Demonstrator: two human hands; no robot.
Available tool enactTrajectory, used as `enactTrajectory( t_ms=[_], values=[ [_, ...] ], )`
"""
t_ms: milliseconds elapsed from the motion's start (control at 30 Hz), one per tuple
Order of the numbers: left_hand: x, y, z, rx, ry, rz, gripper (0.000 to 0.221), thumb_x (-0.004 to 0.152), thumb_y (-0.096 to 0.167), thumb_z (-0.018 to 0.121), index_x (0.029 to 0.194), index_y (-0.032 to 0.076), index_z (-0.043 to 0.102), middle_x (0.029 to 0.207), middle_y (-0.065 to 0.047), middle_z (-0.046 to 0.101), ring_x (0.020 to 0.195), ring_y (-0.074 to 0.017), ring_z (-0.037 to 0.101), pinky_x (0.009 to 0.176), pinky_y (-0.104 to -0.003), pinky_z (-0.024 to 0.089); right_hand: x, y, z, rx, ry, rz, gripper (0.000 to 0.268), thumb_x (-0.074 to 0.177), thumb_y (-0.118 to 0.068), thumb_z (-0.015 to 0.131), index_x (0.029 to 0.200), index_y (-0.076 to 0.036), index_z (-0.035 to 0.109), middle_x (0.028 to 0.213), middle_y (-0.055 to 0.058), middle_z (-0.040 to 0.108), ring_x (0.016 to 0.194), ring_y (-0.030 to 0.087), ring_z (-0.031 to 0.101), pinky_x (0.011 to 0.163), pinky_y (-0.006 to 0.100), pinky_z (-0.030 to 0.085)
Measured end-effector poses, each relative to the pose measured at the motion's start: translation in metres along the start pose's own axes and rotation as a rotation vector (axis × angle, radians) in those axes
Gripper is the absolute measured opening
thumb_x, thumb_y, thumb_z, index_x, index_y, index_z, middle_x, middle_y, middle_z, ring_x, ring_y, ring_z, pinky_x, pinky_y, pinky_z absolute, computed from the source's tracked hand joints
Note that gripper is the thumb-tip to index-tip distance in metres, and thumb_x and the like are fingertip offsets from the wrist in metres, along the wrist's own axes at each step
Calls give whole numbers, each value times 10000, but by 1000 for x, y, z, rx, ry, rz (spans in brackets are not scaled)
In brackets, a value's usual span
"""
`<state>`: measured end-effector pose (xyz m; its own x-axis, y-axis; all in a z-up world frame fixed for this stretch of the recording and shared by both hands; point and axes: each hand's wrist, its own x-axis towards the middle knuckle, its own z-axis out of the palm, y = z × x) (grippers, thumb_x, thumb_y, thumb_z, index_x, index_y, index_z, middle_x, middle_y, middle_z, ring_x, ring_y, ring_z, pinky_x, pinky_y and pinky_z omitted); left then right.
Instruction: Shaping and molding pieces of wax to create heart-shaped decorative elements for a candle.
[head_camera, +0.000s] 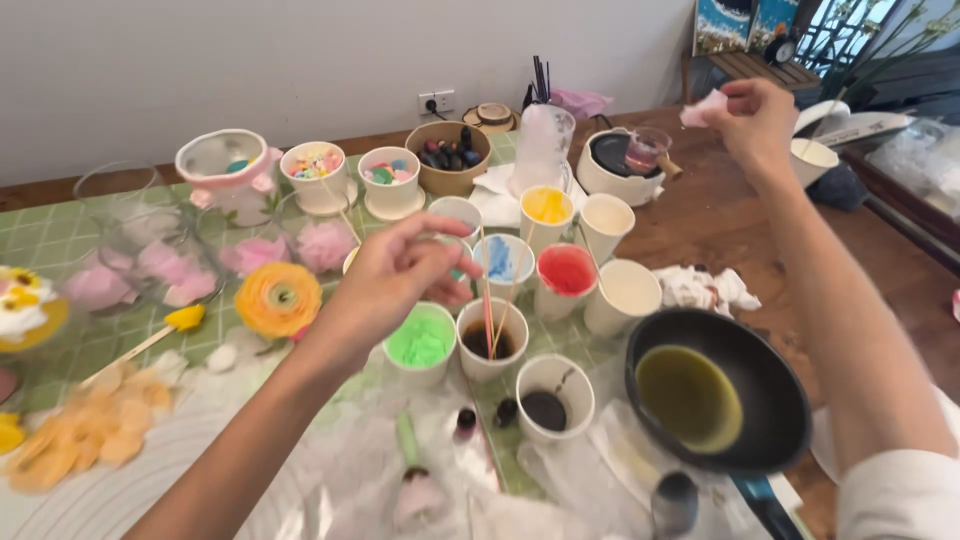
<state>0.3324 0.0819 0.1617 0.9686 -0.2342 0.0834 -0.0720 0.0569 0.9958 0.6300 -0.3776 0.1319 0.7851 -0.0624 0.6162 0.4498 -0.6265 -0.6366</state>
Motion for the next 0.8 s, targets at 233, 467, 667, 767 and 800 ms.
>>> enactTrajectory(
  t_ms=[233,467,667,767,800],
  values=[
    [13,-39,-39,-33,46,-126,285,985,153,554,1221,28,652,963,-103,768,831,-156,726,786,-320,612,17,97,71,-217,175,-62,314,835,-64,906,1078,38,735,956,152,761,850,204,735,761,330,585],
    [15,-60,-60,-93,78,-146,261,994,150,552,1186,15,665,941,-118,760,843,-162,719,816,-329,595,16,105,101,-317,95,-72,326,822,-5,808,1138,19,730,975,183,743,881,304,731,794,384,570],
    [9,-63,-65,-99,59,-157,259,996,147,545,1185,21,670,933,-114,752,835,-161,712,798,-325,591,24,131,95,-434,-7,-300,335,868,71,642,1163,-9,779,997,217,729,930,368,712,873,444,559],
    [2,-58,-65,-88,86,-145,259,990,138,550,1180,16,676,926,-112,754,826,-163,712,794,-324,592,25,106,72,-441,22,-337,326,875,84,603,1127,-10,787,967,213,722,882,368,696,870,449,555],
    [-2,-54,-66,-81,100,-133,260,987,131,557,1183,11,680,924,-113,755,819,-167,709,791,-322,588,25,96,66,-425,53,-303,297,889,73,605,1112,-5,784,936,201,721,829,356,691,853,444,557]
  ],
)
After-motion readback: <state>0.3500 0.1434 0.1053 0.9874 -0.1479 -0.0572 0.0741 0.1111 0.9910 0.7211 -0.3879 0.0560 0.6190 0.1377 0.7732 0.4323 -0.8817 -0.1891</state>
